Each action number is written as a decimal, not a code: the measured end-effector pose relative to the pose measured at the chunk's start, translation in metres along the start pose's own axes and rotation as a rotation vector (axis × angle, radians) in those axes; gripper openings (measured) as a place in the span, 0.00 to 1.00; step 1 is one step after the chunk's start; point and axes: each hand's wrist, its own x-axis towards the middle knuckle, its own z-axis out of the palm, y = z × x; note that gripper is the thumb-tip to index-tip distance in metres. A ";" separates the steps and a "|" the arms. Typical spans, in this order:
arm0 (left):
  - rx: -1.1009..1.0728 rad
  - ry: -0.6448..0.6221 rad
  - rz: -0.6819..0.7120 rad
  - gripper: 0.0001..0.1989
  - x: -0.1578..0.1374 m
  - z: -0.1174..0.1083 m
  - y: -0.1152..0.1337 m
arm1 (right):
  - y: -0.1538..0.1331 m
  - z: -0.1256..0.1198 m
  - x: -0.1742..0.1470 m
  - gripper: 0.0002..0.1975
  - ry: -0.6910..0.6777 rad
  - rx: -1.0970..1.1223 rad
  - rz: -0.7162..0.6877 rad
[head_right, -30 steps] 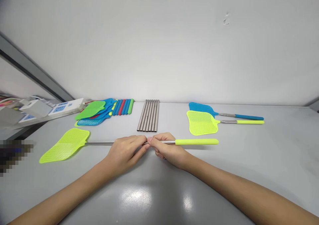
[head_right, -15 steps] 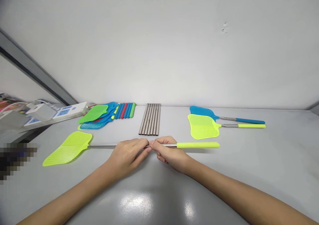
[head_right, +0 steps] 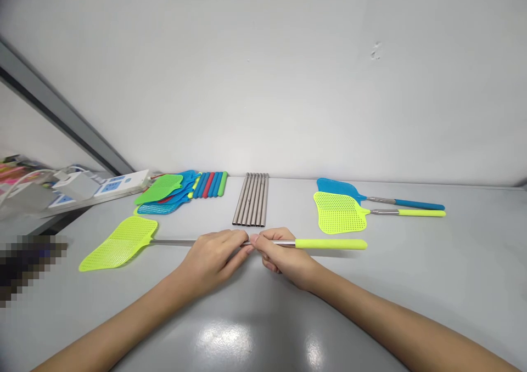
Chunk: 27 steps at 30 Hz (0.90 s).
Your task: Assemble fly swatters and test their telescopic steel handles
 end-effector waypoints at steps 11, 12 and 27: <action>0.088 0.087 0.040 0.14 0.001 0.000 -0.007 | -0.003 0.001 0.000 0.22 -0.009 0.042 -0.027; 0.104 0.102 0.052 0.15 0.002 0.000 -0.008 | -0.004 0.001 -0.001 0.22 -0.009 0.032 -0.036; 0.269 0.276 0.242 0.17 0.004 -0.013 -0.022 | -0.012 0.006 -0.008 0.22 0.008 -0.003 -0.078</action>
